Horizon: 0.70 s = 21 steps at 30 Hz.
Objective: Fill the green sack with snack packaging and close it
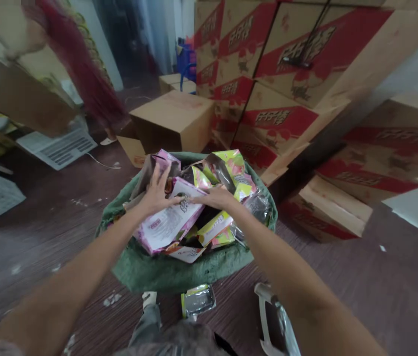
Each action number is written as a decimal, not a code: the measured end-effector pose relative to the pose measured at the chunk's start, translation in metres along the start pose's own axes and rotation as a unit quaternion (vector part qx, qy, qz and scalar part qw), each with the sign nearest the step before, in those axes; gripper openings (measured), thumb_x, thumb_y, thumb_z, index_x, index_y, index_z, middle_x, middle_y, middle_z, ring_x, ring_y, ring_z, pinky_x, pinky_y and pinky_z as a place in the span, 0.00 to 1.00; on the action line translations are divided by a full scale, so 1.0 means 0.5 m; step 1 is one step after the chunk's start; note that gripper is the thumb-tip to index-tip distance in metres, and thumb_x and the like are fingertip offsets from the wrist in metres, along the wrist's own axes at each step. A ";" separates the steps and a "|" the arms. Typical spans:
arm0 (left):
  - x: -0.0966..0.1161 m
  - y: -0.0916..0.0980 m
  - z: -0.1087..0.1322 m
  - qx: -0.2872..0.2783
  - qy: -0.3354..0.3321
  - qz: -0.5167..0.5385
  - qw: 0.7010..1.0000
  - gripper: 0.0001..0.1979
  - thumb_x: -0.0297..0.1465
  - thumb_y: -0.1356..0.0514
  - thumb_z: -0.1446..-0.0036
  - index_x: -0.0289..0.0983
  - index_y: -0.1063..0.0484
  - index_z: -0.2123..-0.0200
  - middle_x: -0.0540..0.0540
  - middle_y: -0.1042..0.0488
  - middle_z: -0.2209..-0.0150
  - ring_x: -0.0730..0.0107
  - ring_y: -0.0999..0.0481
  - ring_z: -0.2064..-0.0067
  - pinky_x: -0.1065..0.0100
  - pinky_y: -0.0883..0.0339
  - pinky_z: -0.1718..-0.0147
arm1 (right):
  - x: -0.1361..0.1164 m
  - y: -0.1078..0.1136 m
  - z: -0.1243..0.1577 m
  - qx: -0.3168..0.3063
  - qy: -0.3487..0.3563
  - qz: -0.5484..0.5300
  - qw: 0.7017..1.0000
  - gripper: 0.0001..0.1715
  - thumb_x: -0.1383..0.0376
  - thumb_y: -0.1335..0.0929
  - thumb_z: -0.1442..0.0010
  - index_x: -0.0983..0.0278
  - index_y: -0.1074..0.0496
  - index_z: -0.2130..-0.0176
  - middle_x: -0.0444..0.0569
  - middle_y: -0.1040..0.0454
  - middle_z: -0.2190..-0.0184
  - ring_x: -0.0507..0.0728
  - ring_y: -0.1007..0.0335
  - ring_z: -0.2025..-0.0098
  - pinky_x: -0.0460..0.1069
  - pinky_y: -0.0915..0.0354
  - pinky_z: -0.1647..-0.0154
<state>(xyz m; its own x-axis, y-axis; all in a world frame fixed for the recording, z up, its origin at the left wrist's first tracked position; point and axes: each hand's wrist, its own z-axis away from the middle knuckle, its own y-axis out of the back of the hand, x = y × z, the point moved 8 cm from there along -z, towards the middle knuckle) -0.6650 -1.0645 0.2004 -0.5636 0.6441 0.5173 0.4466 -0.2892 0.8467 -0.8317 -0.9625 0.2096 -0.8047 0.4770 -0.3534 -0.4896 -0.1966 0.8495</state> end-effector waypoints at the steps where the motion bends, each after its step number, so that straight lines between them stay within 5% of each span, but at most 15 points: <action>1: 0.013 0.025 0.013 -0.002 -0.008 -0.004 1.000 0.55 0.55 0.39 0.53 0.42 0.63 0.31 0.37 0.74 0.30 0.37 0.63 0.32 0.39 0.57 0.39 | -0.003 0.010 0.013 0.007 0.007 -0.007 1.000 0.52 0.30 0.36 0.56 0.55 0.31 0.42 0.54 0.29 0.46 0.70 0.38 0.43 0.58 0.39 0.46; 7: 0.049 0.089 0.110 -0.014 -0.012 -0.108 0.994 0.49 0.58 0.41 0.53 0.45 0.53 0.32 0.37 0.62 0.30 0.40 0.63 0.31 0.38 0.70 0.38 | -0.024 0.050 0.093 0.054 0.001 -0.027 0.998 0.59 0.29 0.40 0.53 0.57 0.45 0.34 0.55 0.38 0.38 0.72 0.45 0.37 0.63 0.45 0.40; 13: 0.010 0.156 0.241 0.084 0.038 -0.097 0.991 0.45 0.56 0.43 0.49 0.42 0.51 0.33 0.35 0.61 0.30 0.40 0.59 0.31 0.40 0.61 0.38 | -0.048 0.064 0.136 0.108 0.038 -0.067 0.991 0.60 0.30 0.40 0.51 0.57 0.55 0.31 0.49 0.51 0.32 0.71 0.53 0.33 0.64 0.53 0.34; 17: -0.088 0.189 0.396 0.144 0.110 -0.099 0.978 0.40 0.53 0.44 0.47 0.41 0.45 0.35 0.36 0.55 0.31 0.43 0.52 0.33 0.45 0.54 0.38 | -0.054 0.070 0.161 0.156 0.043 -0.056 0.985 0.61 0.33 0.39 0.49 0.61 0.60 0.31 0.53 0.55 0.31 0.70 0.57 0.32 0.63 0.54 0.34; 21: -0.251 0.140 0.651 0.121 0.251 -0.104 0.955 0.37 0.50 0.45 0.47 0.37 0.38 0.39 0.32 0.47 0.34 0.40 0.45 0.36 0.43 0.46 0.42 | -0.068 0.074 0.192 0.220 0.015 0.006 0.975 0.64 0.34 0.38 0.49 0.67 0.63 0.31 0.62 0.58 0.31 0.74 0.61 0.32 0.69 0.57 0.36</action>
<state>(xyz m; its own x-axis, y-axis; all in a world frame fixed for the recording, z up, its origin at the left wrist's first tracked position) -0.3367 -0.9349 0.1544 -0.8926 0.2327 0.3862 0.4013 0.0195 0.9157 -0.7904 -0.9039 0.2908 -0.8223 0.4503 -0.3478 -0.2933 0.1883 0.9373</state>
